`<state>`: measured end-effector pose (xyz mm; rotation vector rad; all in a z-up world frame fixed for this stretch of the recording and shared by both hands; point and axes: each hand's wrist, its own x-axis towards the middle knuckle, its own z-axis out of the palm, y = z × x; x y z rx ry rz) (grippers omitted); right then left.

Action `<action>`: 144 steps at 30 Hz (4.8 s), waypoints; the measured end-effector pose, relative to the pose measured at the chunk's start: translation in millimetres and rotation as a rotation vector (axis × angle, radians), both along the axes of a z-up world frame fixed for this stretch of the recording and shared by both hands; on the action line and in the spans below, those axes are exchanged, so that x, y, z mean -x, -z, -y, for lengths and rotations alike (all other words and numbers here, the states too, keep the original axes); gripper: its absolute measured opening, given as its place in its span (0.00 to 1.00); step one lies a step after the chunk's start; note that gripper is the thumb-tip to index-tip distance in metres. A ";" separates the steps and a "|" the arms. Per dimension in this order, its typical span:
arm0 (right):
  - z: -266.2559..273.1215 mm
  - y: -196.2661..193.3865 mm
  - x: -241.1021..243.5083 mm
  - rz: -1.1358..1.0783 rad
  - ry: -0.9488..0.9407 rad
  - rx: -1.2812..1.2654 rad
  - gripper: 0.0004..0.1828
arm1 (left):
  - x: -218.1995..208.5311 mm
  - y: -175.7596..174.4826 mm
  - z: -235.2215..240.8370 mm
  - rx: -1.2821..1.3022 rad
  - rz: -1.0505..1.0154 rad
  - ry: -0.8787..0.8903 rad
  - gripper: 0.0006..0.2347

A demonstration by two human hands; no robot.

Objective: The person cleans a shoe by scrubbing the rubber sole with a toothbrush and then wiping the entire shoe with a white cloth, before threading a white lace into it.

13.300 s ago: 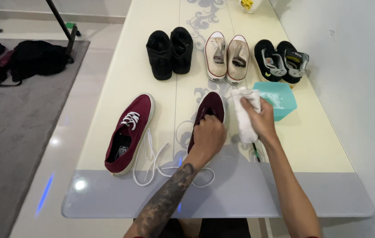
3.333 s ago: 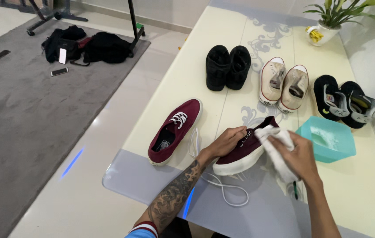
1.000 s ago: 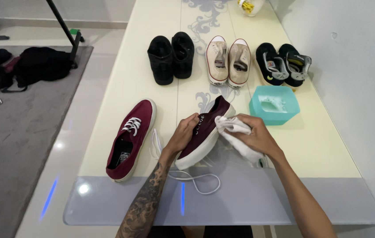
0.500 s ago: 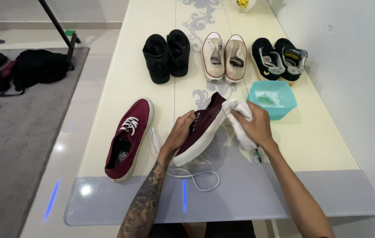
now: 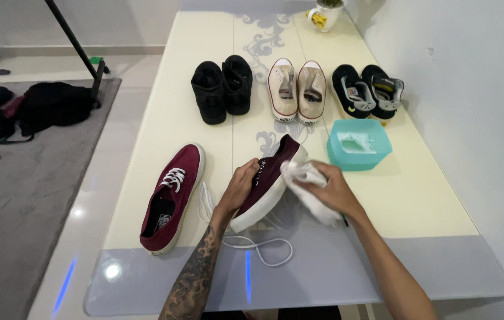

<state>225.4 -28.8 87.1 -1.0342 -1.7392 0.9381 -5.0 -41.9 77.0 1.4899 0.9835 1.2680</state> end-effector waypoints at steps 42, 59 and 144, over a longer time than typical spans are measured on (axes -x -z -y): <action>6.2 25.6 9.8 0.024 0.098 -0.140 0.12 | 0.5 70.8 -40.9 -0.195 -0.080 -0.026 0.13; -14.0 13.1 47.6 0.109 0.000 -0.166 0.15 | 42.0 84.3 -42.4 -0.354 -0.104 -0.123 0.11; -7.6 14.0 42.0 0.286 0.132 -0.219 0.14 | 30.2 53.7 -12.1 -0.201 -0.072 -0.111 0.13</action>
